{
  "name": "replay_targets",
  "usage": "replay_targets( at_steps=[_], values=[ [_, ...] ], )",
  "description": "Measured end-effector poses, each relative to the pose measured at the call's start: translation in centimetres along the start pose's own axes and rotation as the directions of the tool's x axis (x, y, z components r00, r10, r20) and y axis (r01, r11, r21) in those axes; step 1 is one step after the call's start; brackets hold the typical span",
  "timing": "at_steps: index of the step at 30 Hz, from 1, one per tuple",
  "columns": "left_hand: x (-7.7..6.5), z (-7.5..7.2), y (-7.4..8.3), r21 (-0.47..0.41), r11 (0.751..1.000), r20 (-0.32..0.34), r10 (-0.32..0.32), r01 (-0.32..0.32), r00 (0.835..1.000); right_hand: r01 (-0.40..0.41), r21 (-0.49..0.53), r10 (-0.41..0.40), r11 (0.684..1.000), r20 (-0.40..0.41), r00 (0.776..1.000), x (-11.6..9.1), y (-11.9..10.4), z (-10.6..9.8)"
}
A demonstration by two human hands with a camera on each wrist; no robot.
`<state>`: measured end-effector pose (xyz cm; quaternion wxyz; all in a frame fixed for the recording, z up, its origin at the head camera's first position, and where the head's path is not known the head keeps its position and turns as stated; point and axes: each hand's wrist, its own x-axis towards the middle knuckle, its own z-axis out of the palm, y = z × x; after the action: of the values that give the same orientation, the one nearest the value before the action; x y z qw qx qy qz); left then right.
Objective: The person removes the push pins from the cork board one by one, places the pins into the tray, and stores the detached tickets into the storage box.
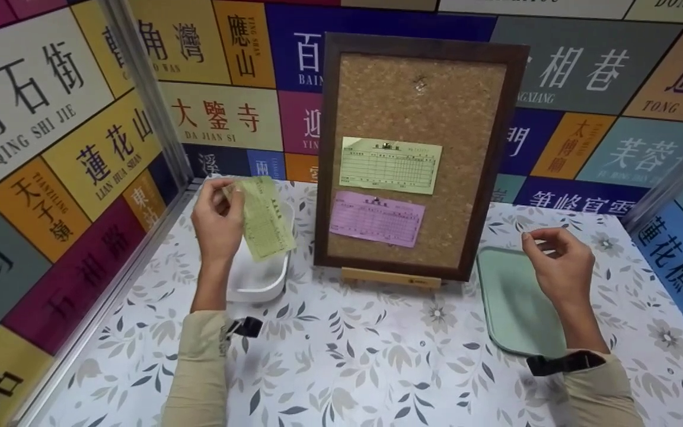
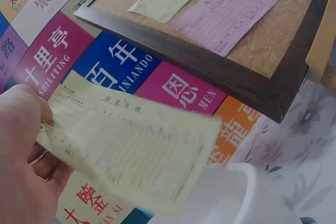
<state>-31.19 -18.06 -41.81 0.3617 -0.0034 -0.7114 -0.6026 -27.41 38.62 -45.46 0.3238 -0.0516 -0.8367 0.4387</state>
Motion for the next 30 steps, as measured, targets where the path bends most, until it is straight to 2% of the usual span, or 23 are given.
replay_targets(
  at_steps=[5, 10, 15, 23, 30],
  values=[
    [0.4, -0.7, -1.3, 0.009, 1.0, 0.001, -0.011, 0.011, 1.0, -0.022, -0.014, 0.022, 1.0, 0.027, 0.999, 0.0, 0.6, 0.0],
    [0.3, -1.0, -2.1, 0.124, 0.992, 0.013, -0.037, 0.035, 0.999, -0.035, -0.033, 0.037, 0.999, 0.05, 0.998, 0.0, 0.9, 0.0],
    [0.0, -0.9, -3.0, 0.243, 0.965, 0.033, -0.112, 0.101, 0.993, -0.054, -0.041, 0.057, 0.998, 0.074, 0.996, 0.0, 1.4, 0.1],
    [-0.1, -1.0, -4.3, 0.359, 0.914, 0.04, -0.218, 0.19, 0.975, -0.086, -0.041, 0.091, 0.995, 0.122, 0.988, 0.0, 2.3, 0.1],
    [-0.4, -1.1, -5.3, 0.429, 0.881, 0.105, -0.266, 0.198, 0.958, -0.121, -0.074, 0.133, 0.99, 0.187, 0.973, 0.0, 3.4, -0.1]
  ],
)
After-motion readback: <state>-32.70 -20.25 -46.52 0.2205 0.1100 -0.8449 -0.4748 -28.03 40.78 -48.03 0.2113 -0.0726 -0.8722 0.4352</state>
